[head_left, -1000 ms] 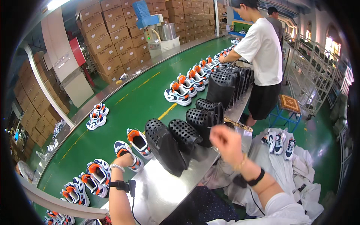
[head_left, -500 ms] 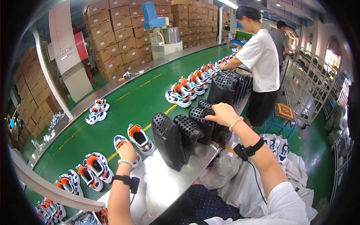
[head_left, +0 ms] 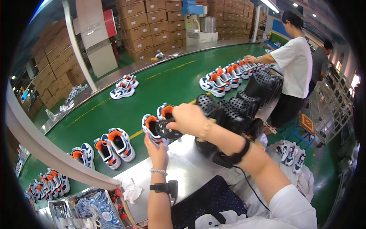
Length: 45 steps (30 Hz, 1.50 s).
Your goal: Checking and assembling shoe components on a factory line.
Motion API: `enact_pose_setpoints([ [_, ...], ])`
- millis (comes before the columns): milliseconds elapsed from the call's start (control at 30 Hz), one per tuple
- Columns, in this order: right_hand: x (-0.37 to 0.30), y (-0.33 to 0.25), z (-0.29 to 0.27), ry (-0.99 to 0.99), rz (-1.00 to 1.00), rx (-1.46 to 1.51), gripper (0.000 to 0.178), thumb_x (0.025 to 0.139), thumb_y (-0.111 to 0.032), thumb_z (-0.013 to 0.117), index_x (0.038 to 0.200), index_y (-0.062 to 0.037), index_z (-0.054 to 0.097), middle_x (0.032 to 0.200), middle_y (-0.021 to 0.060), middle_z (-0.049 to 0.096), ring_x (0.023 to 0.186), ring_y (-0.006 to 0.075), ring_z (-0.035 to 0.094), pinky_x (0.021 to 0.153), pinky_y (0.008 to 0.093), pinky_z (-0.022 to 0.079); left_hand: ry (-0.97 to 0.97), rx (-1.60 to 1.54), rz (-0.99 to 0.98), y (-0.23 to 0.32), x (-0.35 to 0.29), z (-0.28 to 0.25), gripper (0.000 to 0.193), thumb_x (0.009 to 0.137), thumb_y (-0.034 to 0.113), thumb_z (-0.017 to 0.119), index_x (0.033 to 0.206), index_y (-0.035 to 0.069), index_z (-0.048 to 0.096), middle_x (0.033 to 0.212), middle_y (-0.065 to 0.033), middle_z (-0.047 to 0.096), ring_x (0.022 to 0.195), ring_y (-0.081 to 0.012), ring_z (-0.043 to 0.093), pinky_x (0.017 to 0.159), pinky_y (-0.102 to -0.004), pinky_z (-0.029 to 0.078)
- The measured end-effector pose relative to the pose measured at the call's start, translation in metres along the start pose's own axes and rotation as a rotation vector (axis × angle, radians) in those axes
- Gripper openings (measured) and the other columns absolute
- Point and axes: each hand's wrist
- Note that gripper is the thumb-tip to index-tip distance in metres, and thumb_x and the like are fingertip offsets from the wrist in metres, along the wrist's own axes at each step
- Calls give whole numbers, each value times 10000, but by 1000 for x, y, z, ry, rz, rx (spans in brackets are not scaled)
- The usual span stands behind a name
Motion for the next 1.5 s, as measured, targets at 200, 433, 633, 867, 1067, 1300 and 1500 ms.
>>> enact_pose_setpoints([
  [200, 99, -40, 143, -49, 217, 38, 215, 790, -258, 656, 824, -57, 723, 850, 136, 703, 833, 266, 696, 704, 363, 555, 22, 42, -72, -24, 0, -17, 725, 754, 96, 676, 1376, 6, 314, 1357, -233, 417, 1229, -400, 449, 1026, -422, 368],
  [433, 105, -39, 225, 78, 302, 108, 206, 768, -240, 623, 775, -53, 709, 782, 161, 691, 754, 293, 693, 671, 398, 555, -47, 2, -144, -8, 1, -13, 593, 784, 136, 679, 1288, 19, 389, 1337, -233, 443, 1156, -419, 502, 931, -428, 431],
  [633, 110, -46, 220, -175, 147, 223, 272, 769, -278, 637, 867, -32, 697, 921, 197, 680, 868, 354, 668, 774, 430, 537, -18, 98, -70, -33, -5, -28, 478, 775, 108, 663, 1219, 2, 518, 1402, -294, 373, 1271, -442, 408, 1037, -437, 365],
  [867, 123, -43, 220, -261, 160, 188, 251, 822, -247, 603, 918, -31, 688, 962, 207, 675, 916, 358, 661, 792, 434, 532, -51, 5, -157, -9, -5, -41, 341, 823, 147, 635, 1140, 58, 546, 1393, -263, 388, 1178, -433, 490, 969, -433, 428],
  [1067, 20, -69, 139, -1, -87, 652, 247, 894, -212, 563, 1044, -23, 616, 842, 205, 659, 774, 374, 637, 667, 436, 499, -2, 185, -54, -34, 0, -50, 433, 837, 136, 609, 1245, 62, 485, 1426, -238, 349, 1201, -419, 467, 983, -433, 418],
  [1300, -128, 30, -9, 411, -353, 352, 145, 836, -60, 582, 952, -39, 667, 770, 65, 690, 753, 272, 673, 692, 356, 521, -82, 322, 473, 27, 9, -52, 602, 805, 233, 694, 1298, -20, 458, 1425, -227, 368, 1311, -346, 390, 1060, -410, 354],
  [1500, -144, 228, -38, 723, 311, 305, 291, 968, -124, 487, 1207, 34, 540, 999, 126, 631, 927, 198, 598, 836, 289, 446, -926, 736, 11, 85, 78, -2, 697, 820, 615, 538, 926, -61, 669, 1022, -249, 651, 956, -352, 639, 841, -376, 508],
])
Point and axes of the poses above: each hand's wrist, its own x-axis towards the middle knuckle, its own z-axis out of the palm, y = z × x
